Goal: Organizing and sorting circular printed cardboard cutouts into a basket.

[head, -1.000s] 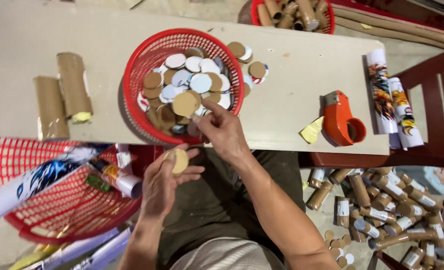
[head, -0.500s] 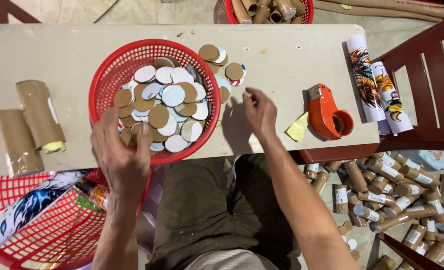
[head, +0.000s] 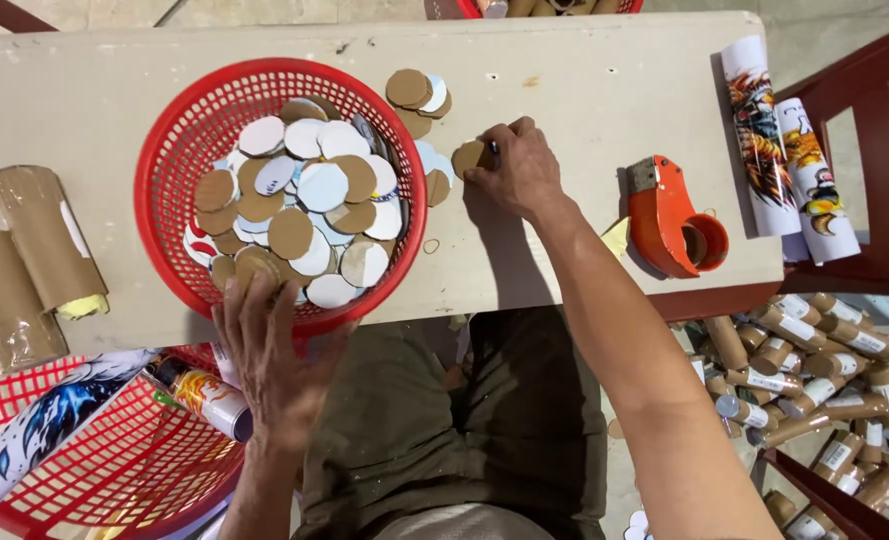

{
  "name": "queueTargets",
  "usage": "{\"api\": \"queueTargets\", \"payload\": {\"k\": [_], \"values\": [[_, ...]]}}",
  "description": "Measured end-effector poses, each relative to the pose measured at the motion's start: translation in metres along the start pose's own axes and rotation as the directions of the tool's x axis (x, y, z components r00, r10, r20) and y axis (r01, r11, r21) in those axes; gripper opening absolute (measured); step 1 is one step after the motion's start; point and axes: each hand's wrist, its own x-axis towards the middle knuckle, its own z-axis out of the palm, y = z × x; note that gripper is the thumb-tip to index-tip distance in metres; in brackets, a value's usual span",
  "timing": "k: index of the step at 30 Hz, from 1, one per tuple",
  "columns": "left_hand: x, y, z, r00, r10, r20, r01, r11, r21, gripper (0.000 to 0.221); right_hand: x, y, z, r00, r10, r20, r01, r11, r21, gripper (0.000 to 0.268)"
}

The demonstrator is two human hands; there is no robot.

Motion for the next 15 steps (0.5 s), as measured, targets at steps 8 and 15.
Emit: {"api": "queueTargets", "payload": {"k": [8,15], "values": [[-0.011,0.009,-0.01,0.993,0.058,-0.105,-0.065,0.996,-0.064,0.07,-0.036,0.021,0.016,0.99,0.068,-0.119,-0.034,0.963,0.266,0.047],[-0.068,0.038,0.006,0.998,-0.028,0.049,0.046,0.906,-0.421,0.059,-0.088,0.028,0.032,0.979,0.02,-0.203,-0.021,1.0,-0.001,0.017]]}}
